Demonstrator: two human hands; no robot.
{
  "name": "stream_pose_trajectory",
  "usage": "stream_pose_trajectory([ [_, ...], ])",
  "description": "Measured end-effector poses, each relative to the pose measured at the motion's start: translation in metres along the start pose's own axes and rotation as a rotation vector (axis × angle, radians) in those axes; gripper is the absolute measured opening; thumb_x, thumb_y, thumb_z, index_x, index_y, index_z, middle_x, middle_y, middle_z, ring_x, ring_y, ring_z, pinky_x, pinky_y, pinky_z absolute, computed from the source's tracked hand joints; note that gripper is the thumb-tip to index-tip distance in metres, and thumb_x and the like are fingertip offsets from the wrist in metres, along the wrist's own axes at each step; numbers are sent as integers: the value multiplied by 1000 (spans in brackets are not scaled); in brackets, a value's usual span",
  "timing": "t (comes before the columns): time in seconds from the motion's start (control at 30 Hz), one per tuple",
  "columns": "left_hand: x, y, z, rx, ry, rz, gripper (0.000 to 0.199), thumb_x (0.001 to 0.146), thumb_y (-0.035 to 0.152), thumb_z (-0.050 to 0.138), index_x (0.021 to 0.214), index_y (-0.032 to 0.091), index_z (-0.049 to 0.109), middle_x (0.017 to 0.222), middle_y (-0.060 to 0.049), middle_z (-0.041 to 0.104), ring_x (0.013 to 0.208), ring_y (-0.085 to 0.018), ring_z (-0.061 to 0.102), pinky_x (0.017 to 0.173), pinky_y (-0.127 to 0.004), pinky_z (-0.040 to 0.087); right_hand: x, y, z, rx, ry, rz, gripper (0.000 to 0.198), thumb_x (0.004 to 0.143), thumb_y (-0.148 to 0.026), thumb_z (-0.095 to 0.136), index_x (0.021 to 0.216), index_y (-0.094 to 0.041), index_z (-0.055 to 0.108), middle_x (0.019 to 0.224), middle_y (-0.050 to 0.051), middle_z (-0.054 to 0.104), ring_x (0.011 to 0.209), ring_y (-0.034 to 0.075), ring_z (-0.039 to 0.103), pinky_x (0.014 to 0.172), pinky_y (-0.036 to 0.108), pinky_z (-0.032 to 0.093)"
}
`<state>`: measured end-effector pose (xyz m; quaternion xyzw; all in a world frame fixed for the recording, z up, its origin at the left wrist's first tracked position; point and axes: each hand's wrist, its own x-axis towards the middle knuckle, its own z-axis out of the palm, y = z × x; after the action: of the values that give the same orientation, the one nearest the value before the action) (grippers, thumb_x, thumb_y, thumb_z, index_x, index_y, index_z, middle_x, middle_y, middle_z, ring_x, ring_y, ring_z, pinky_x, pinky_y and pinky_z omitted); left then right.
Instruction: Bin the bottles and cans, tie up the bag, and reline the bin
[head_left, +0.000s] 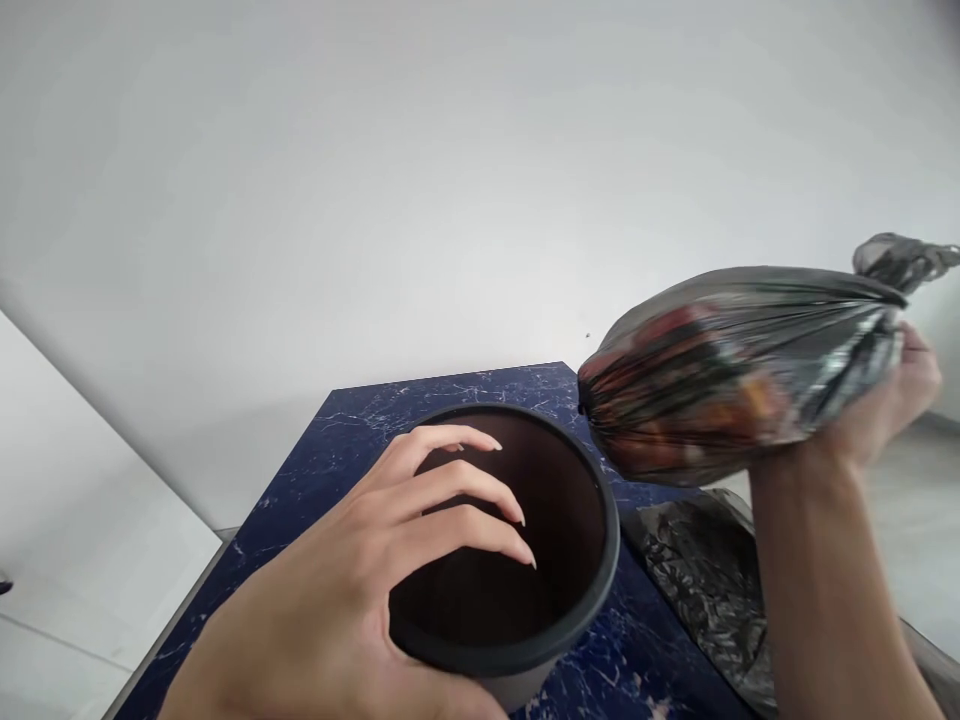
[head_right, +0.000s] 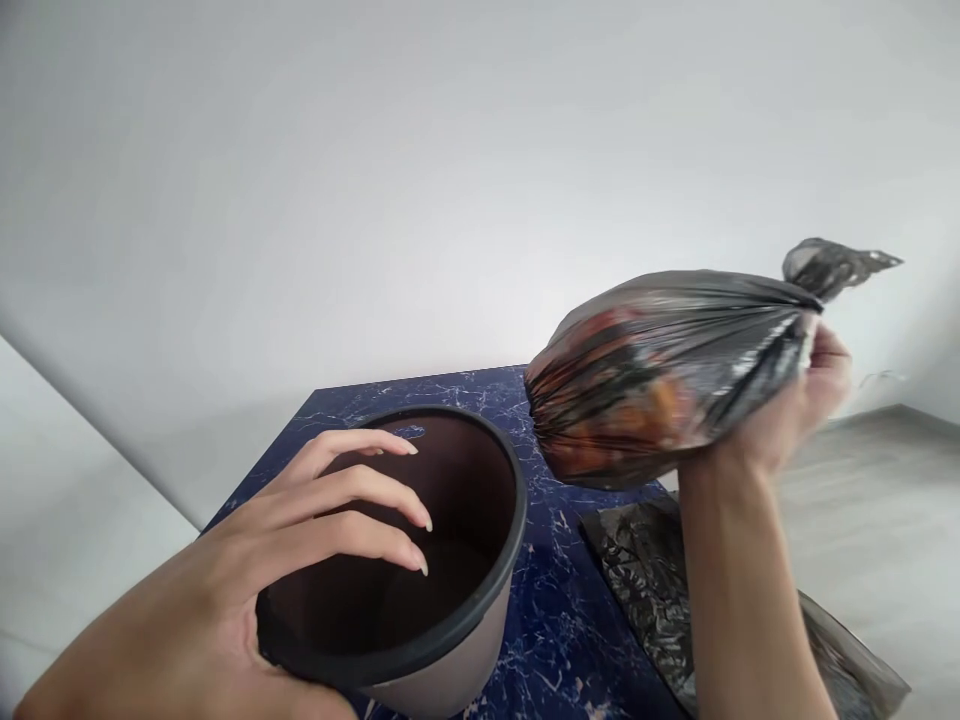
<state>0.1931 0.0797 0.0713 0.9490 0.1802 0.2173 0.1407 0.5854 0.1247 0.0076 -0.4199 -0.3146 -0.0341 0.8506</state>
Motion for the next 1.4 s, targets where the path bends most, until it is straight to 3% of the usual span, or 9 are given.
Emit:
stream_pose_trajectory([
  [0.03, 0, 2, 1, 9, 1, -3, 57, 67, 49, 100, 116, 33, 75, 122, -8, 77, 143, -40, 52, 116, -54, 50, -1, 4, 8, 1, 112, 24, 8, 103, -32, 49, 98, -26, 51, 110, 7, 64, 117, 23, 69, 96, 38, 55],
  [0.1, 0, 5, 1, 21, 6, -7, 54, 70, 47, 99, 115, 32, 74, 121, -6, 77, 143, -37, 53, 118, -51, 49, -7, 12, 25, -49, 177, 47, 8, 99, -27, 57, 100, -24, 50, 105, 8, 62, 106, 20, 68, 97, 35, 54],
  [0.33, 0, 7, 3, 68, -18, -62, 49, 78, 50, 92, 119, 32, 72, 124, -4, 77, 143, -35, 55, 120, -51, 48, -31, 55, 47, -175, -76, 130, 25, 96, -44, 67, 101, -25, 51, 105, 6, 58, 102, 19, 63, 95, 32, 52],
  [0.5, 1, 8, 7, 131, 22, -129, 44, 83, 50, 87, 121, 32, 73, 125, -5, 76, 142, -36, 55, 120, -52, 49, -34, 105, 42, -142, -30, 299, 35, 93, -54, 65, 101, -22, 55, 99, 1, 59, 98, 18, 62, 95, 33, 52],
  [0.63, 0, 3, 11, 186, 76, -165, 39, 89, 47, 82, 124, 31, 72, 128, -6, 75, 141, -36, 55, 118, -53, 50, -36, 133, 34, -98, -17, 459, 41, 86, -59, 71, 96, -22, 56, 87, -3, 59, 80, 15, 61, 75, 28, 54],
  [0.9, 0, -9, 24, 300, 96, -182, 38, 93, 47, 80, 125, 29, 69, 128, -6, 74, 143, -35, 53, 119, -58, 45, -44, 159, 23, -15, 74, 734, 18, 89, -25, 68, 75, -19, 58, 70, -3, 58, 61, 13, 54, 57, 26, 51],
  [1.0, 2, -11, 26, 320, 101, -190, 39, 94, 48, 80, 125, 29, 69, 129, -6, 74, 142, -36, 53, 119, -58, 44, -45, 168, 17, -21, 106, 811, 14, 96, -19, 66, 82, -16, 63, 76, -2, 63, 63, 12, 58, 59, 25, 53],
  [1.2, 2, -15, 26, 375, 140, -194, 41, 94, 54, 77, 122, 26, 71, 128, -8, 75, 137, -37, 56, 115, -58, 48, -54, 187, -1, -163, 129, 926, 28, 105, -40, 68, 117, -15, 68, 106, 4, 70, 82, 15, 68, 70, 30, 60],
  [1.4, 0, -18, 24, 440, 118, -222, 41, 97, 55, 74, 126, 26, 71, 131, -7, 73, 139, -35, 55, 113, -55, 49, -61, 192, -16, -363, -57, 971, 26, 104, -40, 69, 108, -15, 68, 92, 0, 68, 69, 11, 63, 61, 25, 56],
])
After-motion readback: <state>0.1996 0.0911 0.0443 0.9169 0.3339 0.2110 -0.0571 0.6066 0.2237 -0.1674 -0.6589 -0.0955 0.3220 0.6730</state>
